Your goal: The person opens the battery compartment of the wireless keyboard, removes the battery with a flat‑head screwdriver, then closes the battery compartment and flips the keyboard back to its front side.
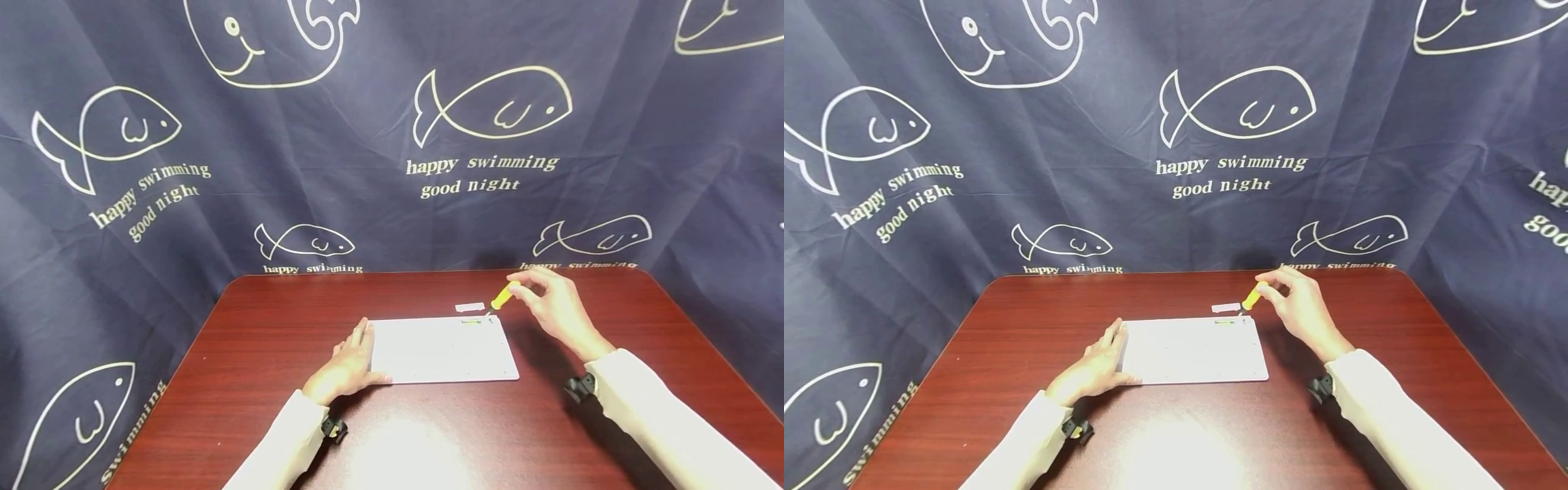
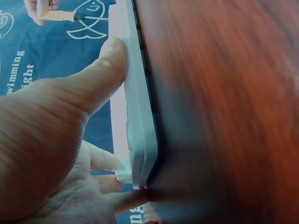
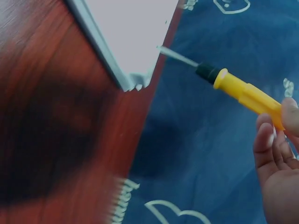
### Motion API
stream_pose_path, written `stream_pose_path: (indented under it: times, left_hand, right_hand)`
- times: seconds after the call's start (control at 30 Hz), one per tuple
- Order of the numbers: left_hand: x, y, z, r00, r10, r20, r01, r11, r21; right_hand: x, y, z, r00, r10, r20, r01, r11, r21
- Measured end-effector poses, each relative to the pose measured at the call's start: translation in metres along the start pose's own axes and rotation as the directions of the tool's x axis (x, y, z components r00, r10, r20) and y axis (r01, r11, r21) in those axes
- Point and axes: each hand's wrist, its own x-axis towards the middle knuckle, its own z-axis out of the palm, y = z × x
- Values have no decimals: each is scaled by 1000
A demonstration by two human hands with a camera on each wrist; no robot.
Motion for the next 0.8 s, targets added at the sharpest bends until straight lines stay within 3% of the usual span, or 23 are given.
stream_pose_path:
  times: [0.23, 0.8]
  left_hand:
    - [0, 0, 0, 1000, 4, -6, -4, 1000, 2]
    - [0, -1, 0, 1000, 2, 7, -2, 1000, -5]
  right_hand:
    - [-8, 24, -6, 990, 138, -35, -138, 990, 25]
    - [-14, 46, -9, 966, 258, -15, -258, 966, -29]
